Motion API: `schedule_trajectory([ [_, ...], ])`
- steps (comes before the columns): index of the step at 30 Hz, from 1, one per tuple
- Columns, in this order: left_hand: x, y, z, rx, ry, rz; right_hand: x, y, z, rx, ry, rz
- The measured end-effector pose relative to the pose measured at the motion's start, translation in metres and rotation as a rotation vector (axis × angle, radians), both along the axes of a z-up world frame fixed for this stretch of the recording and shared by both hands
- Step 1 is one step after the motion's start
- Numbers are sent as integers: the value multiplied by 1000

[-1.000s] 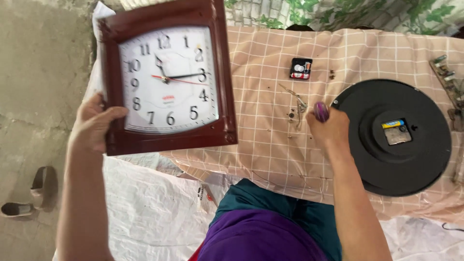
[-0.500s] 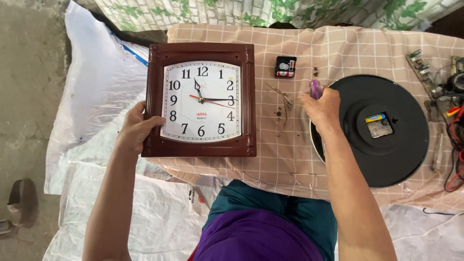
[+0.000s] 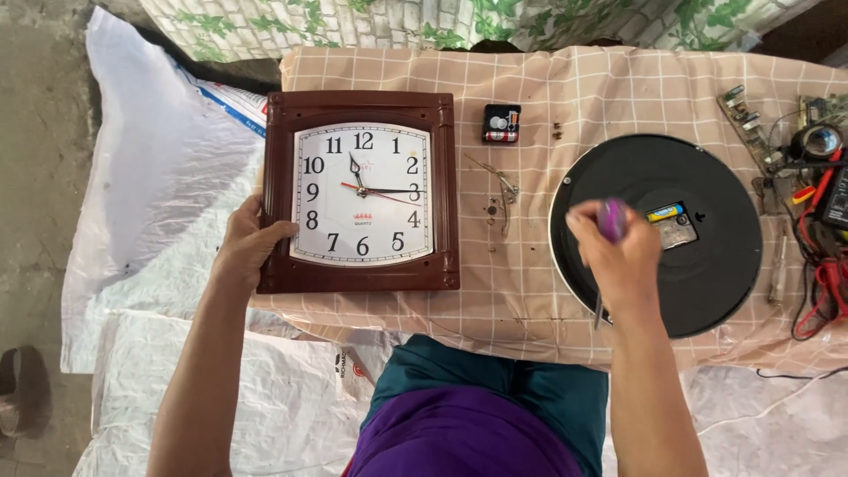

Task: The person uses a screwdriver to remove screws from the back of a round black clock and a square brown wall clock. They place the removed screws on the table and continue to manipulate the clock backs and small components.

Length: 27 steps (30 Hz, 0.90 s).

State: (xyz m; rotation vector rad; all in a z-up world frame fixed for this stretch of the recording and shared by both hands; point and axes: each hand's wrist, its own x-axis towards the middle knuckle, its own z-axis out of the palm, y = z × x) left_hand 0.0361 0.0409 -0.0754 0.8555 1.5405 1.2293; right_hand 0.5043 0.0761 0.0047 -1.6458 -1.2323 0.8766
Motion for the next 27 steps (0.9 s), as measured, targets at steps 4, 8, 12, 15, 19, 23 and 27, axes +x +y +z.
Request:
schedule_trajectory([
  [4,9,-1,12,17,14,-38,29,-40,-9,-33,-6,-30],
  [8,37,5,56,-275,312,11,54,-73,-8,55,206,-77],
  [12,52,7,80,-490,561,17,83,-101,-16,118,279,-85],
  [15,49,7,73,-470,694,-26,98,-119,-24,115,277,-134],
  [19,35,11,45,-498,886,-58,110,-141,-28,68,206,-199],
  [23,49,5,28,-132,1268,61,123,-158,-43,66,195,-304],
  [27,125,-11,21,604,1119,-57,125,-171,-48,71,205,-310],
])
